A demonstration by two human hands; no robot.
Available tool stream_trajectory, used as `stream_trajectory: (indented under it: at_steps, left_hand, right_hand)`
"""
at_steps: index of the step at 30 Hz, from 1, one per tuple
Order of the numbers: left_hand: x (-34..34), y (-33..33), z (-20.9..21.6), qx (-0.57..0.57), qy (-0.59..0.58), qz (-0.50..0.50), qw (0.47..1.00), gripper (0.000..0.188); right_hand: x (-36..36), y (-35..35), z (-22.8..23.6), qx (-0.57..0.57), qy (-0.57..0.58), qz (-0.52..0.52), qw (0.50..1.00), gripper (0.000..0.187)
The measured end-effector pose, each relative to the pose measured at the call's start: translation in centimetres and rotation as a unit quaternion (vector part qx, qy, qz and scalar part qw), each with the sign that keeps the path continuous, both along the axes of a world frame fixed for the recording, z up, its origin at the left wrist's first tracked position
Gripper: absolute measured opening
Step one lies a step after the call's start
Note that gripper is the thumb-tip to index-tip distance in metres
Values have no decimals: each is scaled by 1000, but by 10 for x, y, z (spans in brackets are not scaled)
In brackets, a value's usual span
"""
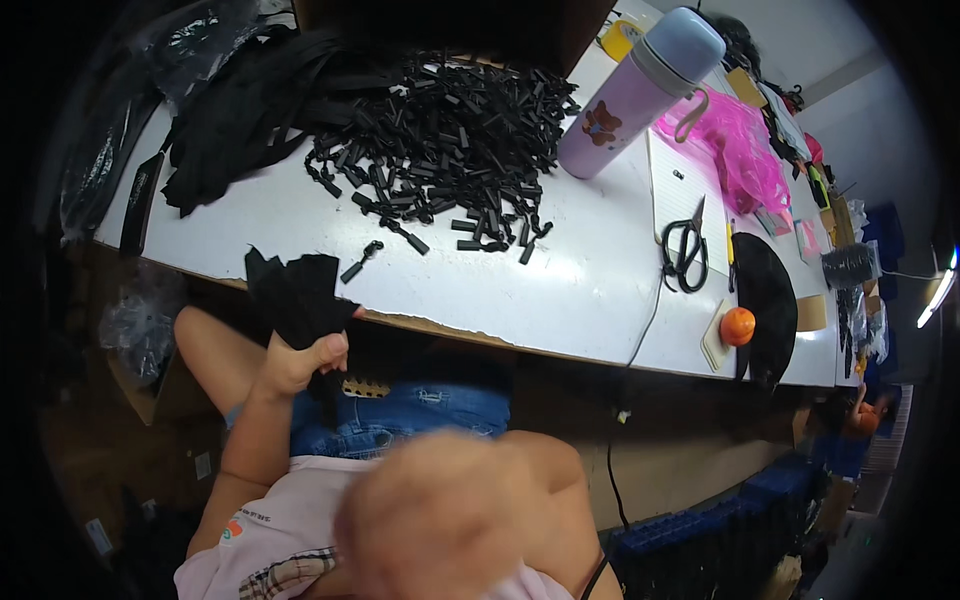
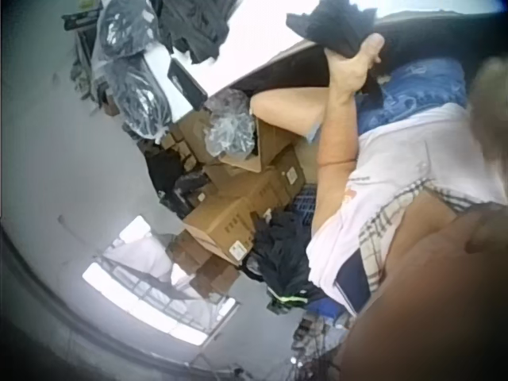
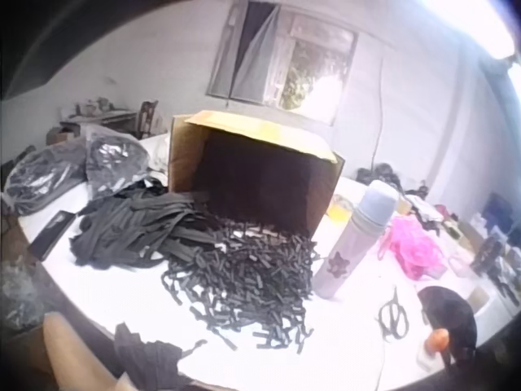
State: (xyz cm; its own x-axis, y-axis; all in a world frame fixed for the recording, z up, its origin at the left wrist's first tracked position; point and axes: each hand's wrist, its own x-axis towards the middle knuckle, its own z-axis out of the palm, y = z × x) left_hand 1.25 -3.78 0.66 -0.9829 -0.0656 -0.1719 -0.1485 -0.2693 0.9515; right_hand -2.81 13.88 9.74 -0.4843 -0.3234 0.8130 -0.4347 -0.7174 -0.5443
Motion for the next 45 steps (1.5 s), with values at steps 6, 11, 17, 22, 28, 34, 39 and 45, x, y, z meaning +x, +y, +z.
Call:
stream_trajectory:
  at_steps: [6, 11, 17, 22, 28, 34, 39, 45]
  left_hand:
    - [-6, 20, -9, 152, -14, -29, 988, 20]
    - [-8, 20, -17, 187, -40, -60, 980, 17]
    - [-2, 25, -10, 64, -18, -48, 997, 12]
    - [1, 28, -17, 19, 99, 15, 995, 13]
    - [1, 31, -2, 2, 81, 37, 996, 11]
    - [-5, 18, -10, -338, 443, 71, 827, 25]
    - [2, 21, -19, -225, 261, 99, 933, 11]
    - [-1, 22, -12, 42, 54, 126, 990, 18]
  right_hand:
    - [-87, 15, -65, 570, 148, -459, 665, 61]
    - [-82, 11, -81, 595, 188, -450, 638, 59]
    - [-36, 0, -62, 455, -50, -162, 874, 16]
    - [-20, -4, -71, 391, -196, -99, 894, 6]
    - [-19, -9, -76, 348, -59, -185, 917, 3]
    - [-20, -7, -91, 290, -501, 130, 805, 6]
    - [-32, -24, -84, 358, -292, -34, 886, 6]
    - [-89, -68, -86, 497, 141, -439, 735, 11]
